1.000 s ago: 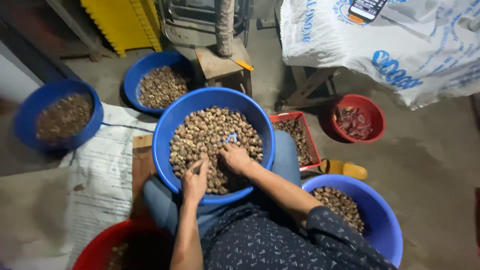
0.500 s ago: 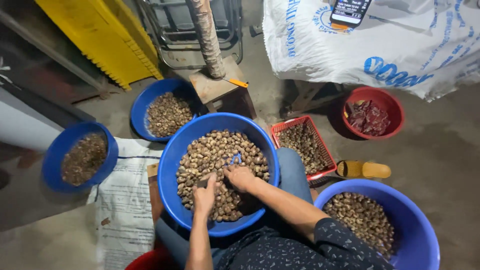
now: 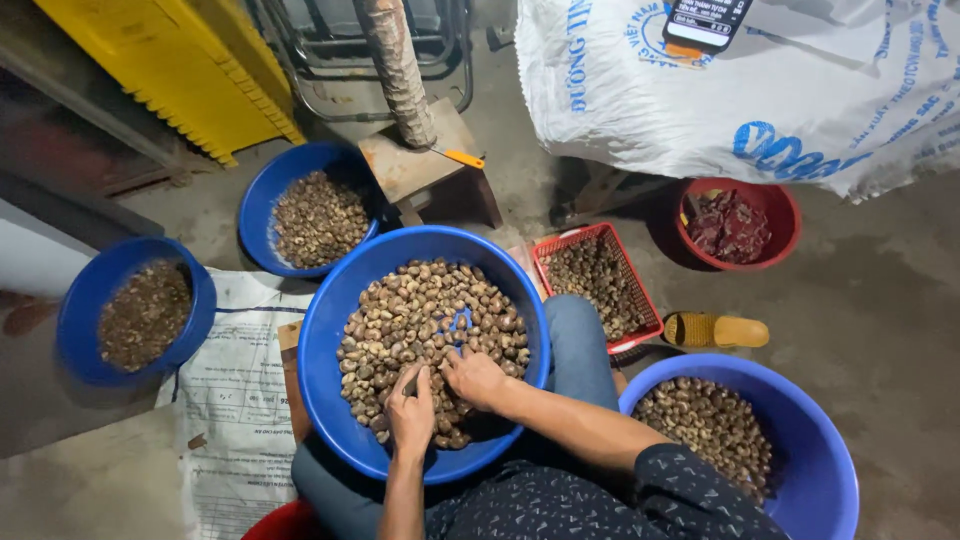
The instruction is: The person sits and uses a small knife to peel the outer skin off of brown nuts held in a large blue bowl. They repeatedly pick up a nut, scrape the skin with the knife, and drop the nut back into the bowl.
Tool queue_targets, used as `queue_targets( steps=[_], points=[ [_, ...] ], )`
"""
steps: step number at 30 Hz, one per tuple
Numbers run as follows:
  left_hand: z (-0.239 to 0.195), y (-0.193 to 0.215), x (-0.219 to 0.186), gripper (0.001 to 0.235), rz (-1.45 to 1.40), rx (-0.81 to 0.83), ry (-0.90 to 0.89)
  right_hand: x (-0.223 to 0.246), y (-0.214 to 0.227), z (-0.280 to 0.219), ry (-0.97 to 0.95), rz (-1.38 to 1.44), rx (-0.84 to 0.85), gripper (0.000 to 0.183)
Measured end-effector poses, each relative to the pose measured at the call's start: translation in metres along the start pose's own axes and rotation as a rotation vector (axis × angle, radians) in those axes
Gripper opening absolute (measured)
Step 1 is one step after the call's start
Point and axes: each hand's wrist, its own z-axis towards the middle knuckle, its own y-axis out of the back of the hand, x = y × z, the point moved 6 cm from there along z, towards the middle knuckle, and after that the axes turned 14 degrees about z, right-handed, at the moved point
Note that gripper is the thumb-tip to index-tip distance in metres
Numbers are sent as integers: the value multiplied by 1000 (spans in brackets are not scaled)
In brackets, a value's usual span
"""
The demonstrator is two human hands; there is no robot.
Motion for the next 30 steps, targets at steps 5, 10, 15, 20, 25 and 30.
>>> queue_targets(
  steps=[5, 10, 15, 20, 25, 30],
  points=[
    [-12, -4, 5, 28, 34, 19, 8, 9, -13, -14, -22, -12, -1, 22],
    [-14, -3, 7, 24, 47, -17, -20, 18, -5, -29, -61, -27, 9, 16],
    [-18, 0, 6, 27, 81, 18, 34, 39, 29, -41, 17, -105, 36, 32],
    [-32, -3, 10, 34, 71, 105, 131, 53, 15, -55, 155, -34, 0, 33],
    [-29, -3, 3, 27, 47, 18, 8, 50, 39, -59, 149, 198, -128, 19],
    [-2, 9, -41, 34, -37, 227, 388, 24, 111, -36, -325, 1023, 39, 33]
  ],
)
